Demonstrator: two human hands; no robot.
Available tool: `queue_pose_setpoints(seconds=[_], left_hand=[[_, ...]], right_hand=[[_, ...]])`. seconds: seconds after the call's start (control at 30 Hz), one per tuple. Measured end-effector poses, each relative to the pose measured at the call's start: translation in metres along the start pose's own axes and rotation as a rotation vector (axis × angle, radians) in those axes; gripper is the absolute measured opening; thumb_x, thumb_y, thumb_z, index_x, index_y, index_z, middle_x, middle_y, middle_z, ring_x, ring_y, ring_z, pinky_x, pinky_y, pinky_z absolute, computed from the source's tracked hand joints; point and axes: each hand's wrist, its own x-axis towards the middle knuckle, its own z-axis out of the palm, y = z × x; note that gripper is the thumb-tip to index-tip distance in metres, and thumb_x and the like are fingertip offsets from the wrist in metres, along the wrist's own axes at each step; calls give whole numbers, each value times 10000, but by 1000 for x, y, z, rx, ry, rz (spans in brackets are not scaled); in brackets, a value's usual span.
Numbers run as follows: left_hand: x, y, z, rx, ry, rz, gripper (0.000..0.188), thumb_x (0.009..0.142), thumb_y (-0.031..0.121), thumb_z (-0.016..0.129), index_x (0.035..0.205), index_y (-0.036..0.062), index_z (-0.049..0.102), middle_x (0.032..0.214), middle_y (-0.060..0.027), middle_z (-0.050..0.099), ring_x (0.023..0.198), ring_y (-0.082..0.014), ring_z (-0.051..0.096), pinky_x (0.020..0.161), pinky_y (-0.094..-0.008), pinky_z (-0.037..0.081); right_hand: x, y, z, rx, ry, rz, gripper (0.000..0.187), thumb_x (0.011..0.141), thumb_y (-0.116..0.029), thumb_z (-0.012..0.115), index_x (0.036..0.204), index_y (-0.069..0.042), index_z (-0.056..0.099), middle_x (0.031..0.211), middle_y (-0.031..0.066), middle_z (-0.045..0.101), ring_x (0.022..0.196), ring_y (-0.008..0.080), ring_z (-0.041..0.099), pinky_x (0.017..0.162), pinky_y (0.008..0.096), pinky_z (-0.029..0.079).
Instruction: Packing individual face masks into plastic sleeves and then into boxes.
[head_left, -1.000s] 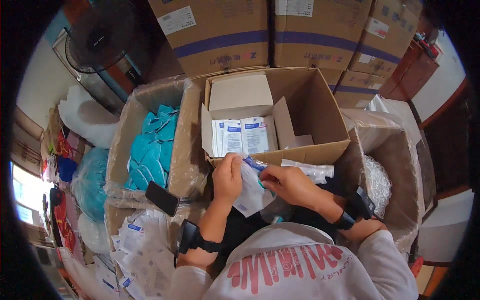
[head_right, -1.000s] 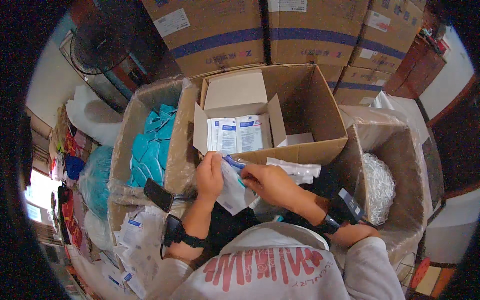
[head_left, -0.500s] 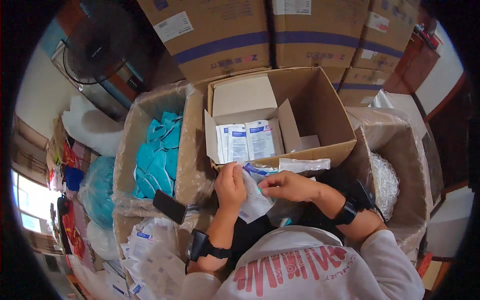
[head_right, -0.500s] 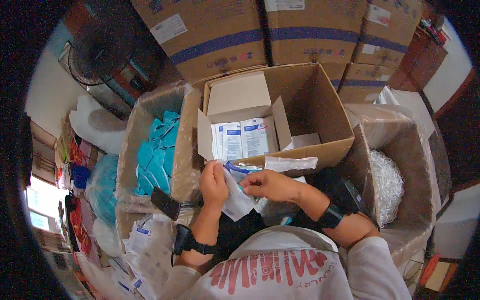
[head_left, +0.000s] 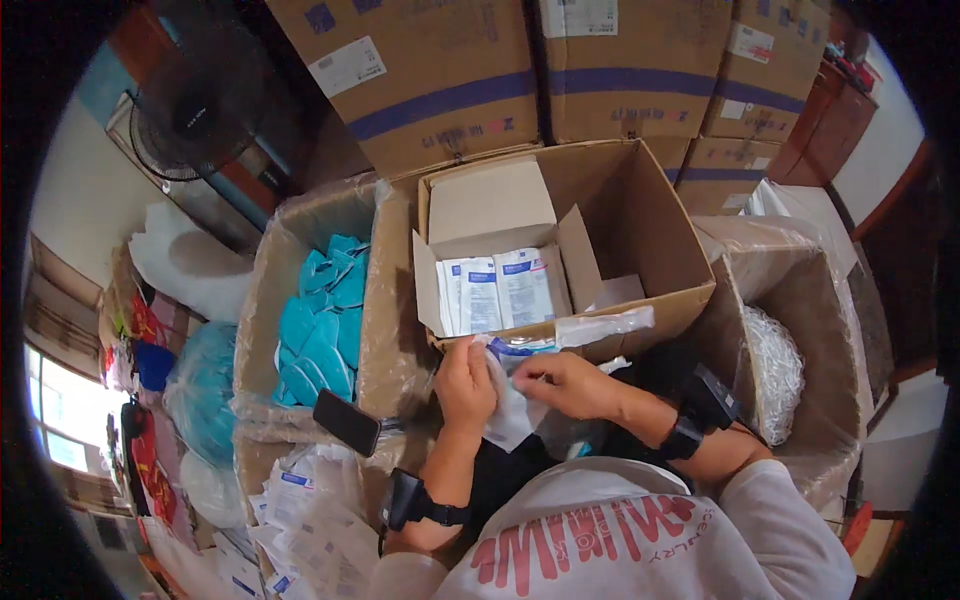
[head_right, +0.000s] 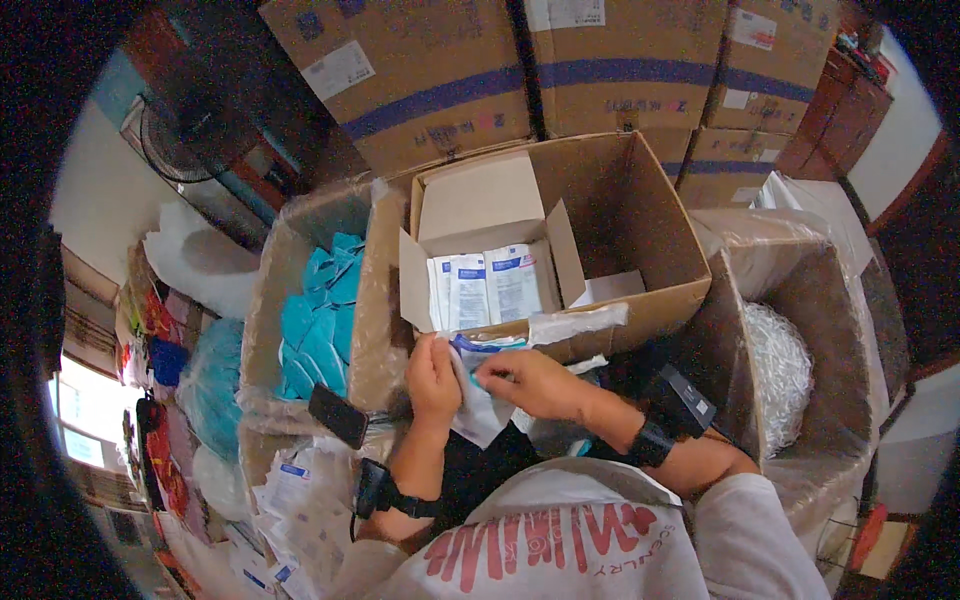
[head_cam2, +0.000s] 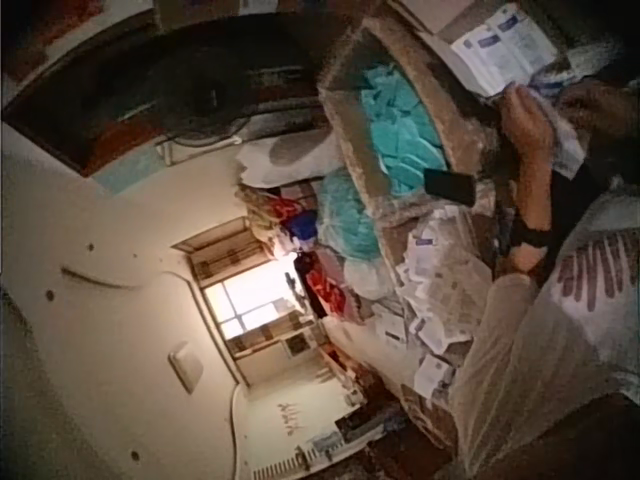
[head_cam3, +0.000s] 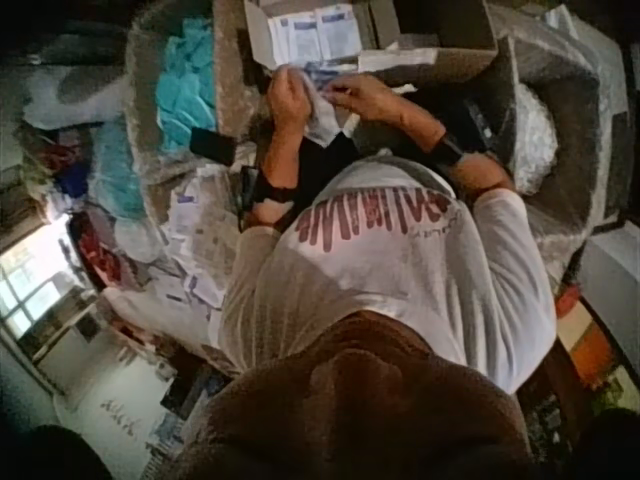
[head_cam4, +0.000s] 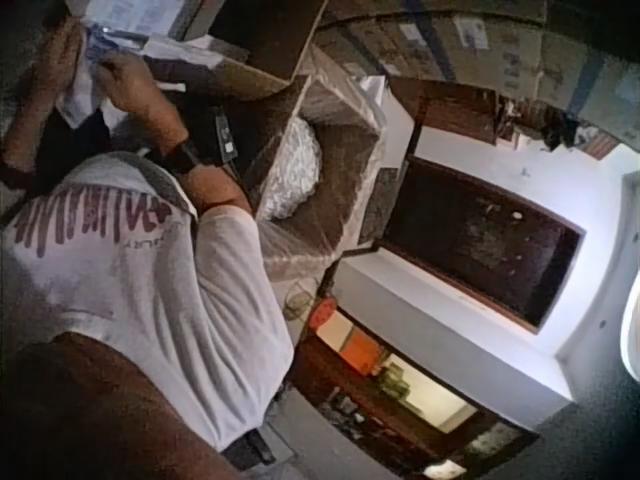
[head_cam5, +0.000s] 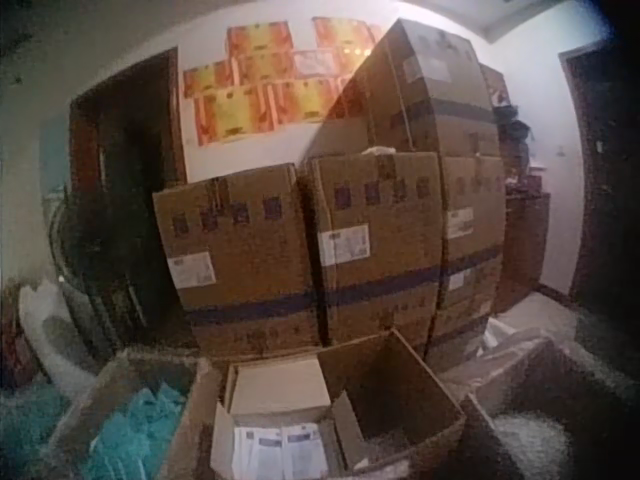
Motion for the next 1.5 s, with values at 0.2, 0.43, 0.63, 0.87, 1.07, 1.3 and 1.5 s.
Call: queue_pose_setpoints(seconds=[0.2, 0.43, 0.63, 0.87, 1.07, 1.3, 1.5], left_hand=[[-1, -19, -12, 31, 98, -36, 207, 888, 160, 428, 904, -13, 540, 785, -216, 572, 720, -389, 552, 622, -407, 433], [5, -11, -30, -131, 163, 65, 251, 899, 198, 412, 788, 2, 522, 678, -153, 532, 619, -307, 523, 572, -346, 410], [11, 4, -35, -124, 101, 372, 226, 879, 206, 454, 774, 34, 557, 711, -120, 568, 641, -285, 547, 579, -361, 421], [1, 4, -31, -63, 7, 427, 160, 841, 182, 513, 780, 46, 573, 730, -105, 580, 653, -294, 552, 588, -373, 429], [-5, 9, -29, 45, -159, 384, 104, 791, 154, 553, 808, 54, 575, 743, -107, 580, 670, -301, 556, 594, -374, 440], [12, -31, -84, -47, 11, -333, 285, 906, 266, 436, 869, 9, 552, 719, -120, 566, 666, -200, 554, 608, -346, 429], [77, -215, -196, -635, 533, -559, 348, 905, 286, 426, 1122, 19, 483, 1031, -128, 553, 899, -222, 556, 779, -349, 466]], right_hand=[[8, 18, -40, 678, 650, 89, 241, 917, -274, 450, 1026, -70, 516, 911, -3, 523, 878, 89, 466, 802, 257, 394], [2, -48, -97, 26, 6, -28, 284, 913, -299, 445, 902, -41, 561, 680, 5, 564, 647, 118, 537, 616, 291, 467], [17, -58, -61, -638, -267, -90, 230, 824, -297, 540, 902, -85, 583, 825, 177, 605, 781, 353, 579, 653, 427, 459], [18, -39, -39, -585, -267, -111, 239, 816, -311, 542, 932, -107, 586, 787, 148, 611, 716, 347, 578, 629, 429, 453], [19, -36, -22, -554, -422, -32, 239, 828, -287, 522, 886, -66, 595, 775, 185, 593, 719, 356, 573, 634, 437, 446], [-3, -3, -82, 377, 445, 63, 223, 874, -279, 501, 891, -70, 576, 817, 30, 586, 731, 118, 553, 646, 277, 466], [-62, 17, -161, 653, 887, 70, 320, 887, -348, 433, 1044, -81, 515, 891, 33, 564, 761, 143, 552, 663, 293, 470]])
